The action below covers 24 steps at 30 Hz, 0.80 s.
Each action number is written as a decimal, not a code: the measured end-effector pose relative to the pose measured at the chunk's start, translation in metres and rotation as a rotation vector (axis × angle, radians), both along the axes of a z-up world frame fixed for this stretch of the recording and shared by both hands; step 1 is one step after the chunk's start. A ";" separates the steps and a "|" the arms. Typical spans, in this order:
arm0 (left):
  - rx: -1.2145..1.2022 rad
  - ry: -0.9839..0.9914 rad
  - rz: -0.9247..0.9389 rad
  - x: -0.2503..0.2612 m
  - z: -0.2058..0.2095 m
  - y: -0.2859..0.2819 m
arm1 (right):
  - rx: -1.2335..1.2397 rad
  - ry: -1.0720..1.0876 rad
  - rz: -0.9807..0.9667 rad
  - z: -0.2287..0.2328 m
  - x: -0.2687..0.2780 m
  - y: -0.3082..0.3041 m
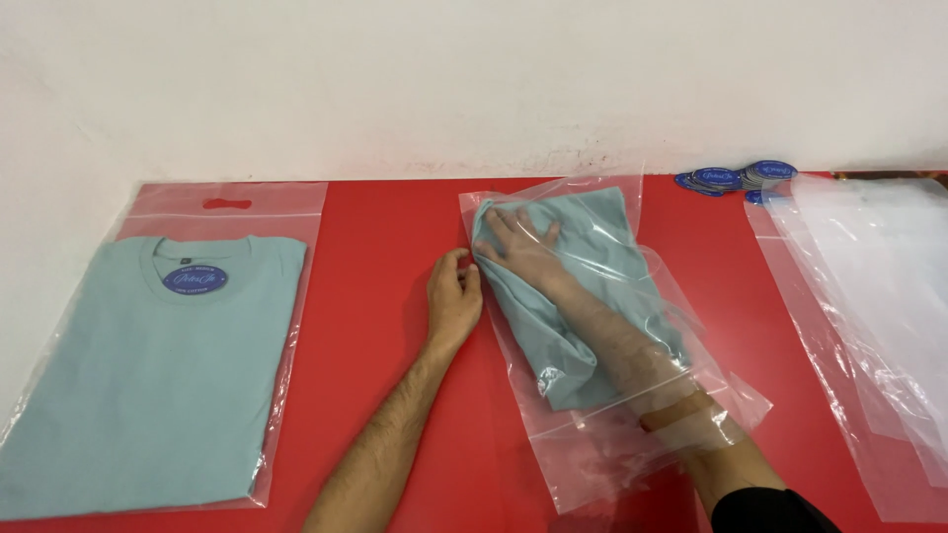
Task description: Folding a light blue t-shirt and placing it into a clear plastic packaging bag on a red surface.
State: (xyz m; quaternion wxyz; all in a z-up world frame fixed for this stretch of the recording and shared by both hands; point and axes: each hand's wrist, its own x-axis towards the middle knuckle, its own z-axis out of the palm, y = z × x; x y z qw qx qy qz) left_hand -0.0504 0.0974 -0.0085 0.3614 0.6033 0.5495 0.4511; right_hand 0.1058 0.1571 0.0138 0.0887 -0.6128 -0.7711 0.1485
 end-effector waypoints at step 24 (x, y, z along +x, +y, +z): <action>0.059 0.209 -0.063 0.005 -0.016 -0.010 | 0.137 0.008 -0.026 -0.007 0.032 0.001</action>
